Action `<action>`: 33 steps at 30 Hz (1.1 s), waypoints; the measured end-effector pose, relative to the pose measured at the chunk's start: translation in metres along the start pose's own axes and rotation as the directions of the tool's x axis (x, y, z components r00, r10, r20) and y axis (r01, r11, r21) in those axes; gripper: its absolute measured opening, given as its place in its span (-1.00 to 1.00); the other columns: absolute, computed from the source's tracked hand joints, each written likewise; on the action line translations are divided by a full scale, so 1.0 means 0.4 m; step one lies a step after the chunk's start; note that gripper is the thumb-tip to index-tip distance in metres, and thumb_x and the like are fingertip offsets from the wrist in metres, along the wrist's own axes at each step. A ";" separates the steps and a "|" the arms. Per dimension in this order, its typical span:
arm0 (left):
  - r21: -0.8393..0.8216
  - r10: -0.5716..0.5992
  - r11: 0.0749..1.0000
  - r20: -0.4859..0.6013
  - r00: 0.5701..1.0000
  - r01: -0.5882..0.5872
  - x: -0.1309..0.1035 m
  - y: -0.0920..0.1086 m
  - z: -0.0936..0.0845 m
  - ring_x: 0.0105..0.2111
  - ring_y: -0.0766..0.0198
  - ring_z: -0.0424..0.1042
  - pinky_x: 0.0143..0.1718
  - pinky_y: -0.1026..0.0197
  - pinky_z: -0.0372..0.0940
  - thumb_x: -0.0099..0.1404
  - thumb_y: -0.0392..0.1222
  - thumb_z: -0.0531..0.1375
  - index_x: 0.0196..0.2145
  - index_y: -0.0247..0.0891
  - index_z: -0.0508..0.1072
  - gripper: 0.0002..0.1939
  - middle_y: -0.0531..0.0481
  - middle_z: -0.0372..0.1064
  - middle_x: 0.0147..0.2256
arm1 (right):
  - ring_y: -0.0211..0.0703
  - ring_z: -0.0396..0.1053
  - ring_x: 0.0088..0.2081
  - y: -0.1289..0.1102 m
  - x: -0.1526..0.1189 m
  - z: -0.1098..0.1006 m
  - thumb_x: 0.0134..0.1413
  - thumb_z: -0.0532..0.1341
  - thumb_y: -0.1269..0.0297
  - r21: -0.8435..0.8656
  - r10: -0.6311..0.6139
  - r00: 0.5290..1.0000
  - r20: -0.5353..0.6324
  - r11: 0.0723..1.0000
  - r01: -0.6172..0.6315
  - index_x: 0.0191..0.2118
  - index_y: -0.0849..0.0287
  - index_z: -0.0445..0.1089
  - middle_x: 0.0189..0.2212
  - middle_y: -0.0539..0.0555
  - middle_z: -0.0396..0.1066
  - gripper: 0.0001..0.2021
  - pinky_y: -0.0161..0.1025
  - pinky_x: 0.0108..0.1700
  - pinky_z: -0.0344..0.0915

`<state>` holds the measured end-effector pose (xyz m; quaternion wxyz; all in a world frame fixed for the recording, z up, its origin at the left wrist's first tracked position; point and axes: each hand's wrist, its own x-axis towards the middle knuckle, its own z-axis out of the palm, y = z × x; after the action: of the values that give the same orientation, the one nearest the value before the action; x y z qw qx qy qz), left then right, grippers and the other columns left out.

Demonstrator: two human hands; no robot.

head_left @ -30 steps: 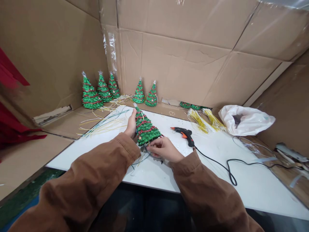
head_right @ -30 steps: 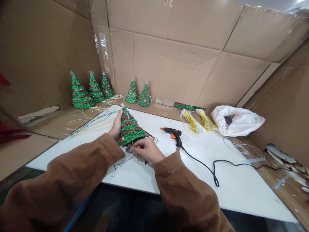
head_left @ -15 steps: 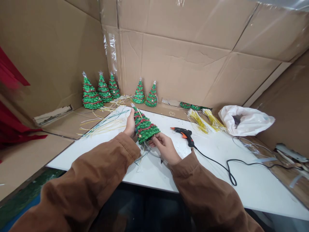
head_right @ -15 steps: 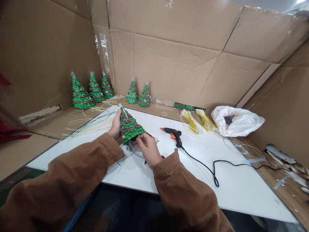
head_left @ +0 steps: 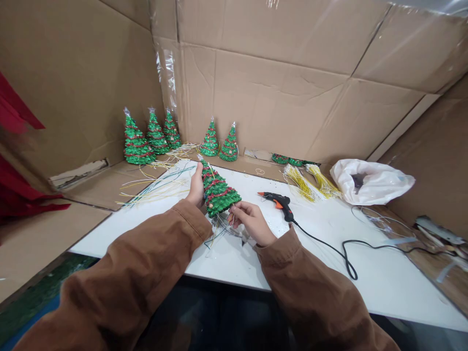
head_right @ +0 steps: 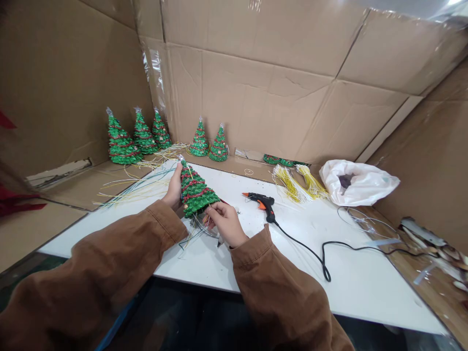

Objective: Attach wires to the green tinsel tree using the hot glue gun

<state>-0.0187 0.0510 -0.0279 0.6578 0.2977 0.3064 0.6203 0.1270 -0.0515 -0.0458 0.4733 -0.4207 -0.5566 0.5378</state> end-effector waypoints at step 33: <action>-0.008 -0.077 0.997 0.101 0.992 0.078 -0.027 0.013 0.014 -0.70 0.29 0.34 -0.60 0.23 0.32 0.11 0.23 0.16 -0.58 -0.25 0.29 -0.54 0.05 0.30 -0.69 | -0.33 0.41 -0.53 -0.114 -0.053 -0.114 0.01 0.16 -0.13 -0.495 0.540 0.544 0.642 0.834 -0.244 -0.23 0.30 0.45 -0.40 0.12 0.50 -0.49 -0.43 -0.57 0.20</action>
<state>-0.0182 0.0404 -0.0200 0.6976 0.3125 0.2806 0.5805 0.1775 -0.0661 -0.0032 -0.0228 -0.3468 -0.6767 0.6490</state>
